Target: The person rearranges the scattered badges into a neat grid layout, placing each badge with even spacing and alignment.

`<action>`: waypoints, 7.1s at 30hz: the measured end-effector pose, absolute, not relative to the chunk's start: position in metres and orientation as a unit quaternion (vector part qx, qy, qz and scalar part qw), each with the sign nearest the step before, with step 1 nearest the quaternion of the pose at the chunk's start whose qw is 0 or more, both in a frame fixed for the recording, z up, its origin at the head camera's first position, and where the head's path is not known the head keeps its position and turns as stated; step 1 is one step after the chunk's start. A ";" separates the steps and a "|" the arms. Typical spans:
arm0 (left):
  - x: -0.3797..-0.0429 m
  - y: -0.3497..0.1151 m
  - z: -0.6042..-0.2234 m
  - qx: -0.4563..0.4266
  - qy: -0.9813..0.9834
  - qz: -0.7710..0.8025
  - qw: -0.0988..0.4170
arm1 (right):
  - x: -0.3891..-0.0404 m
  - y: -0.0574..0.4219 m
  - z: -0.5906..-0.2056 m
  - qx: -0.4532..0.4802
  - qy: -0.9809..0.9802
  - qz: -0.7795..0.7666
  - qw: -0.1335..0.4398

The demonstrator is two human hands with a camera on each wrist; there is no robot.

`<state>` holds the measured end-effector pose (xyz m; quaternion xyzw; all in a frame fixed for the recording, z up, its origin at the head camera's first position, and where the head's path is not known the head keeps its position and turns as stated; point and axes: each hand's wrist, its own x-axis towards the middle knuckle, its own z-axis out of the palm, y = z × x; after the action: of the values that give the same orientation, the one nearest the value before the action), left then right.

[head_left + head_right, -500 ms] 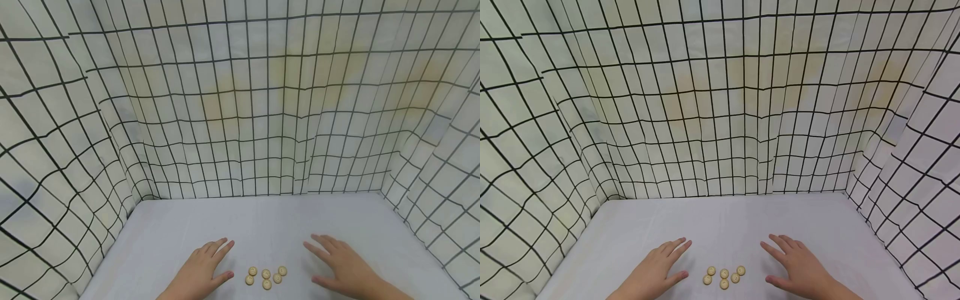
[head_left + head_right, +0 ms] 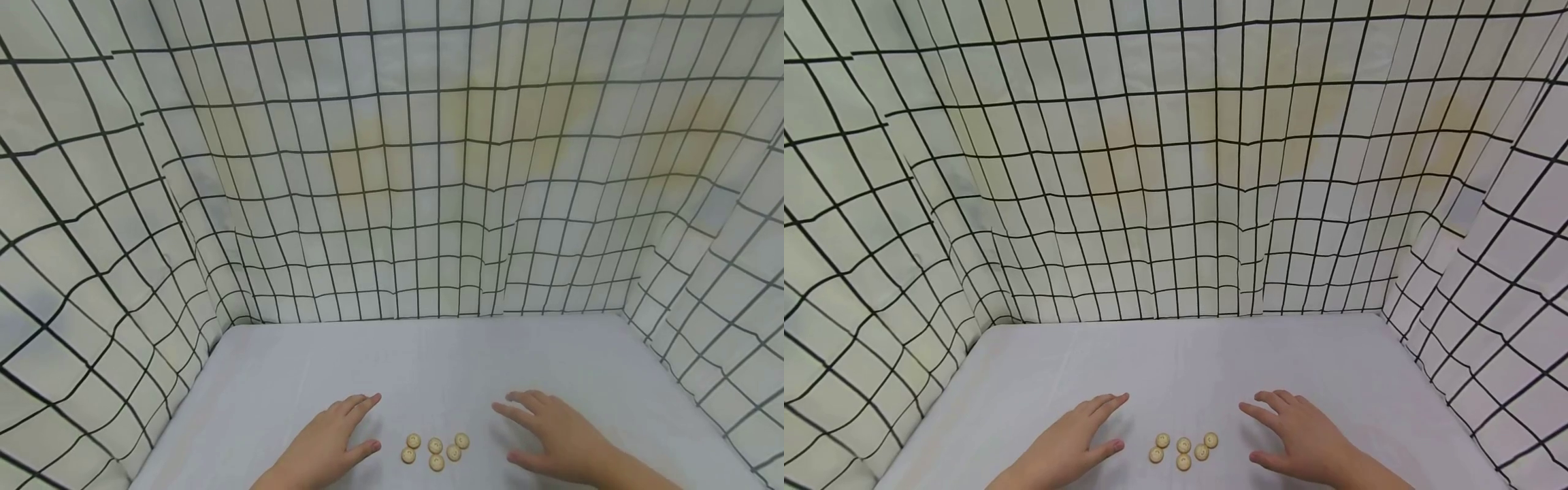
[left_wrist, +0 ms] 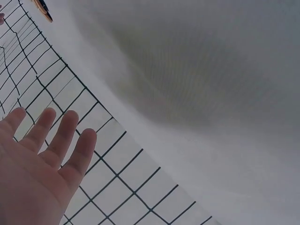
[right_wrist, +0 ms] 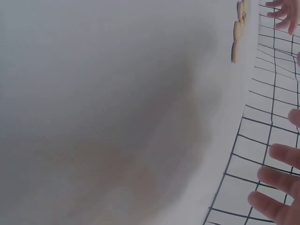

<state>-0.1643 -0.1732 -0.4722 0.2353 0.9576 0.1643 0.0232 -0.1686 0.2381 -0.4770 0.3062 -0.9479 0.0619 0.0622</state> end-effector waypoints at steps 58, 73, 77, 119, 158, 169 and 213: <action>-0.184 -0.135 -0.497 0.312 0.923 0.191 0.120 | -0.230 0.184 -0.501 0.396 -0.898 0.144 -0.124; -0.189 -0.130 -0.497 0.307 0.924 0.189 0.124 | -0.238 0.177 -0.507 0.398 -0.895 0.150 -0.137; -0.190 -0.129 -0.498 0.305 0.924 0.190 0.130 | -0.238 0.175 -0.507 0.392 -0.896 0.150 -0.142; -0.191 -0.125 -0.498 0.317 0.924 0.174 0.127 | -0.243 0.180 -0.514 0.374 -0.891 0.210 -0.151; -0.195 -0.125 -0.502 0.322 0.925 0.157 0.129 | -0.286 0.150 -0.506 0.301 -0.918 0.226 -0.124; -0.193 -0.125 -0.499 0.322 0.924 0.158 0.131 | -0.311 0.126 -0.499 0.295 -0.922 0.219 -0.120; -0.191 -0.121 -0.488 0.317 0.923 0.170 0.133 | -0.364 0.081 -0.499 0.231 -0.943 0.208 -0.115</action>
<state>-0.1907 -0.1209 -0.4884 0.3171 0.9235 0.1703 0.1327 -0.3639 0.0809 -0.4986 0.2312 -0.9433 0.2083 -0.1153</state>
